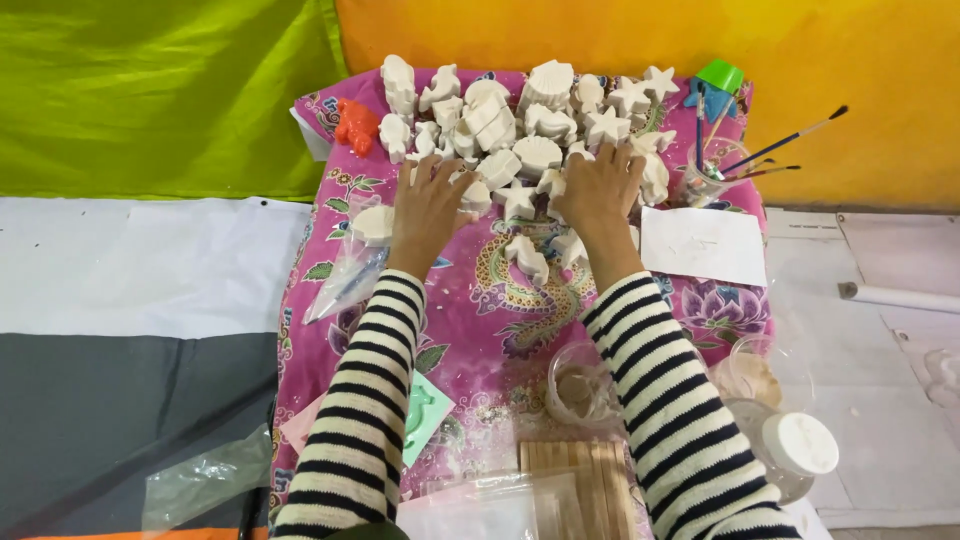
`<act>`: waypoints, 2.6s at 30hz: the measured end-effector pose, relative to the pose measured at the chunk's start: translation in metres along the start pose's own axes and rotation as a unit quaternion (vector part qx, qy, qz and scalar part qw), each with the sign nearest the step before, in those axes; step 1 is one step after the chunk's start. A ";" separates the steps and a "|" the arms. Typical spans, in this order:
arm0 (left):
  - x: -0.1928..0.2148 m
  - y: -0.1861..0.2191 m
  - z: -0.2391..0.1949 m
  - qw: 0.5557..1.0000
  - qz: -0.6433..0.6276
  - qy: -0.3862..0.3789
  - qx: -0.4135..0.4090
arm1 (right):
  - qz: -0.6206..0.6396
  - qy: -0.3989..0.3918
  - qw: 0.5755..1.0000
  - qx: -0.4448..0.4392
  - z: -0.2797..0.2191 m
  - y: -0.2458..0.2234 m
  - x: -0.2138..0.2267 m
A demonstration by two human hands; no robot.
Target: The person handles various white cast figurines by hand and places them into clear plastic bags. They occasionally use a small brush to touch the figurines before sealing the bags.
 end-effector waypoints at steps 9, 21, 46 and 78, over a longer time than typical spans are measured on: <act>0.003 -0.008 0.013 0.994 -0.023 -0.106 -0.009 | 0.042 0.094 0.967 0.232 0.035 -0.039 -0.015; 0.012 -0.017 0.018 0.983 -0.095 -0.153 -0.023 | 0.008 0.186 0.932 0.312 0.040 -0.043 -0.021; -0.028 -0.037 0.031 0.957 -0.114 -0.119 0.239 | 0.367 0.263 0.861 0.233 0.051 0.029 -0.029; 0.020 -0.035 0.015 0.989 -0.103 -0.109 0.009 | 0.285 -0.081 0.932 0.207 0.037 0.000 0.008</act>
Point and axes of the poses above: each hand's wrist, its own z-axis towards the middle knuckle, its own x-axis out of the back of the hand, y = z × x, the point moved 2 cm from there along z, towards the middle knuckle, and after that the axes turned 9 degrees about x, right-handed, at the moved point
